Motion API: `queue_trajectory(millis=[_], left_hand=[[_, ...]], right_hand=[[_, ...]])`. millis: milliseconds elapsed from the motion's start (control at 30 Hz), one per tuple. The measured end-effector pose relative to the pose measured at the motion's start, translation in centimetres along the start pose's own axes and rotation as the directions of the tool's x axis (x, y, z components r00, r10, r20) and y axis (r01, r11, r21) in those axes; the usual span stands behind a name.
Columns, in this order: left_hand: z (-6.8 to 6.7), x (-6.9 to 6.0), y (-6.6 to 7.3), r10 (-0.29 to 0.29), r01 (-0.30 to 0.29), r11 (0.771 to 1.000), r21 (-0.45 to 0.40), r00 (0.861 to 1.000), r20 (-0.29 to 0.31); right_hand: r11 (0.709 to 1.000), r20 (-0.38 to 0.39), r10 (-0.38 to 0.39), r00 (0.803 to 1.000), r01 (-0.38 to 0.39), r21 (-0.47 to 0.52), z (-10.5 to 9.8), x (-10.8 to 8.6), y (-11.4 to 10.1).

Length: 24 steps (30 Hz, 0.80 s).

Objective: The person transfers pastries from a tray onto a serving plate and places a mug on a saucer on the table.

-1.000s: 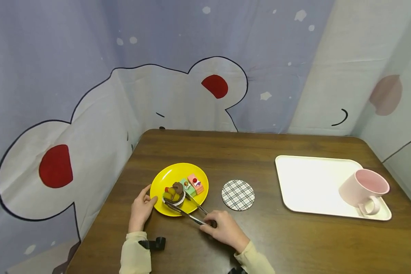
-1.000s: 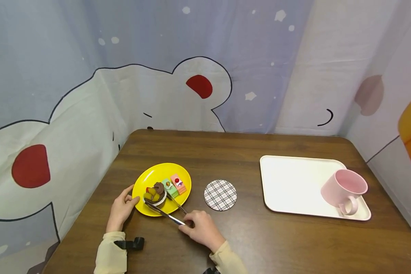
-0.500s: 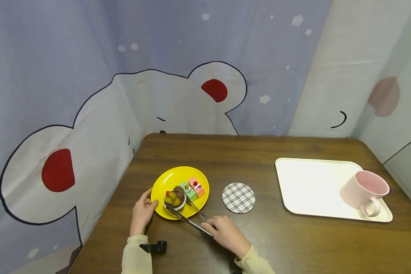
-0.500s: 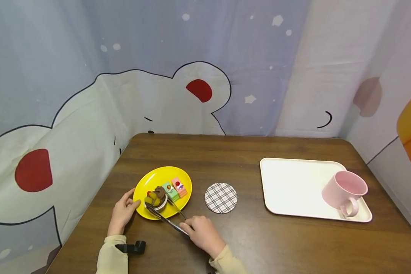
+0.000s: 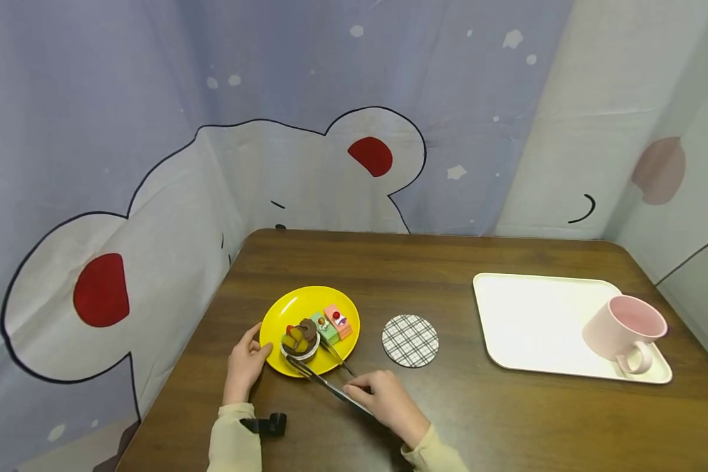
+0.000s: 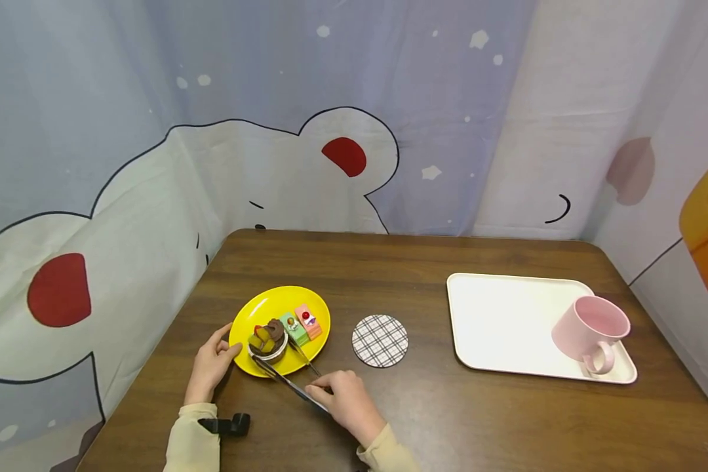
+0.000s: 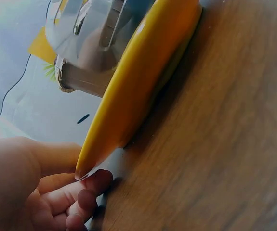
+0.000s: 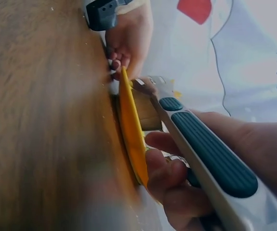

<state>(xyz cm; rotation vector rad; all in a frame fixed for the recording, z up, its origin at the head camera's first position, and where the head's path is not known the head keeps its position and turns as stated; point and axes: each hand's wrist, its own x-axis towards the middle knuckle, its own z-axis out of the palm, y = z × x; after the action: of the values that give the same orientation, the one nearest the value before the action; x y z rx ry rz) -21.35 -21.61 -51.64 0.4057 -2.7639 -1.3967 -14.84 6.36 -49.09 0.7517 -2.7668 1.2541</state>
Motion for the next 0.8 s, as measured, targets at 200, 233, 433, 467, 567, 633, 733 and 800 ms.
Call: queue_trajectory(millis=[200,233,433,467,567,633,733,800], left_hand=[[0.0,0.1,0.1,-0.005,0.005,1.0,0.008,1.0,0.003],[0.0,0.1,0.1,-0.007,0.007,1.0,0.008,1.0,0.003],[0.0,0.0,0.0,-0.009,0.009,1.0,0.012,1.0,-0.005],[0.0,0.0,0.0,-0.008,0.009,1.0,0.012,1.0,-0.005],[0.0,0.0,0.0,-0.007,0.007,1.0,0.016,1.0,-0.003],[0.0,0.0,0.0,-0.006,0.006,1.0,0.018,1.0,-0.002],[0.0,0.0,0.0,-0.001,0.002,1.0,0.02,1.0,-0.002],[0.0,0.0,-0.1,0.0,0.001,1.0,0.019,1.0,-0.002]], right_hand=[[1.0,0.008,0.004,1.0,-0.004,0.008,-0.9,-0.9,-0.1],[1.0,0.008,0.001,1.0,-0.001,0.006,-1.0,-1.1,-0.1],[1.0,0.022,-0.004,1.0,0.004,-0.025,-1.8,-2.0,-0.4],[0.999,0.026,-0.005,1.0,0.005,-0.032,-1.9,-2.1,-0.5],[0.999,0.037,-0.022,0.999,0.023,-0.028,-2.4,-2.5,-0.8],[0.999,0.05,-0.033,0.998,0.034,-0.011,-2.8,-2.8,-1.0],[0.999,0.062,-0.047,0.997,0.045,0.028,-3.4,-3.1,-1.0],[0.998,0.048,-0.057,0.997,0.055,0.034,-3.7,-3.3,-0.9]])
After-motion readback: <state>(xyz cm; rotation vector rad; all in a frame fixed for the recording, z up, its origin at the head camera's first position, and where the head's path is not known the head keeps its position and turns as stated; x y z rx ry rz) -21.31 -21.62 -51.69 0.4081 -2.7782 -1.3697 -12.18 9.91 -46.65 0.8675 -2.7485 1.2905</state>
